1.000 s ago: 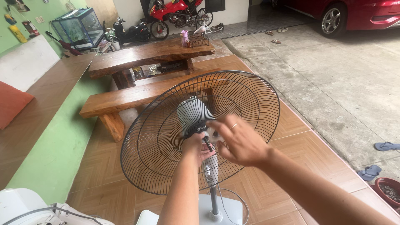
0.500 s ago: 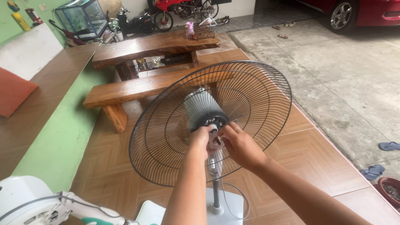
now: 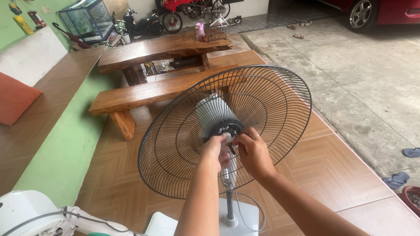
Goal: The person assembles a standing fan by hand. They attach the fan blade to the motor shaft, secure it with a nut, and then place the front grill over the blade.
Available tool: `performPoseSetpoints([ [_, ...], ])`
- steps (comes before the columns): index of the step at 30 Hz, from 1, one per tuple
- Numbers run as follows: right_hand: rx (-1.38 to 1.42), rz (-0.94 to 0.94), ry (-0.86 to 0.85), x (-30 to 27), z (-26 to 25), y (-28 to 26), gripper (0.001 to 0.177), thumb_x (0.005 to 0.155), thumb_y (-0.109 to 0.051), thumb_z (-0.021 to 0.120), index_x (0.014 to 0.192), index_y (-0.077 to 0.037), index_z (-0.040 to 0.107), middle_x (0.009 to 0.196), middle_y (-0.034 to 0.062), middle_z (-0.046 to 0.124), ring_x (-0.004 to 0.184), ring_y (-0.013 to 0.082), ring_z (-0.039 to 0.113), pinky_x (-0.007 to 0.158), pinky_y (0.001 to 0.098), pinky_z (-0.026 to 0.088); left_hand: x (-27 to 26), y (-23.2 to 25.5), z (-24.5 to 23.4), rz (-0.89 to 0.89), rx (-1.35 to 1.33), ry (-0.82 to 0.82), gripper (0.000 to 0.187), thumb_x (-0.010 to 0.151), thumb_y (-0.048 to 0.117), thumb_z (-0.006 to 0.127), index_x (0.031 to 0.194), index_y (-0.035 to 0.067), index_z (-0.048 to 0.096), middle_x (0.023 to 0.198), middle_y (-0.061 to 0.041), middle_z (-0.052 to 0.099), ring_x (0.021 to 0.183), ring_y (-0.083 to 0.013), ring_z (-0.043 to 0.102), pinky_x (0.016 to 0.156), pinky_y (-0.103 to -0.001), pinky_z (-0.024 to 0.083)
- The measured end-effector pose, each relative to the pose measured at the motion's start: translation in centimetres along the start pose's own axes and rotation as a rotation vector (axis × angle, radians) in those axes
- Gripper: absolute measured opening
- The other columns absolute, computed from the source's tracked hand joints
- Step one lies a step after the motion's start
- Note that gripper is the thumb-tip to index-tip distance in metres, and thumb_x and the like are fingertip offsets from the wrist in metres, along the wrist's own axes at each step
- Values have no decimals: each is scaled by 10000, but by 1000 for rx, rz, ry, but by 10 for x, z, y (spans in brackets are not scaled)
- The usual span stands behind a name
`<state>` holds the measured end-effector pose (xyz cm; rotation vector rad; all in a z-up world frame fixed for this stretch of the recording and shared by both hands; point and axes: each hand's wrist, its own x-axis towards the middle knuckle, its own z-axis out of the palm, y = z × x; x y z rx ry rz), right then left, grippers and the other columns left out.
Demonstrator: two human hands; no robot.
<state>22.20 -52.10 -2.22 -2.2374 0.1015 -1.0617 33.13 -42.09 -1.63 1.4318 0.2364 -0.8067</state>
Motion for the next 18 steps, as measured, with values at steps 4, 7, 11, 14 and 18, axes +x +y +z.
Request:
performPoseSetpoints([
  [4,9,-6,63,-1,9,3,147,803,81,653,872,-34,714,1014,100,654,847,295,702,706,382,585,7,-3,-2,-20,-102,-10,255,887,342,699,1011,119,713,991,-64,617,839,-207,578,714,-379,560],
  [7,1,-37,92,-4,11,1,197,771,73,635,930,-24,700,1078,120,654,895,321,694,729,391,586,13,-5,-4,-24,-169,-18,237,882,319,703,1000,115,687,983,-72,625,881,-232,621,715,-375,568],
  [11,-19,22,-28,-9,2,-1,415,732,74,564,1106,-45,697,1219,113,679,901,314,711,737,389,588,19,-8,-4,6,-226,-60,234,858,314,717,971,110,696,896,-40,620,834,-215,623,685,-359,542],
  [14,22,-124,-25,-11,-4,-3,427,736,-5,660,1163,-12,657,1255,165,631,1016,343,694,802,387,592,22,-8,-5,-23,-192,-37,257,850,322,742,961,104,665,857,-35,621,782,-207,618,710,-381,528],
  [18,184,21,-83,-11,-5,-4,451,731,-97,722,1169,-11,655,1379,175,552,1006,322,716,787,370,626,24,-8,-4,-11,-191,-45,258,846,339,707,966,112,685,843,-28,623,794,-198,592,742,-388,491],
])
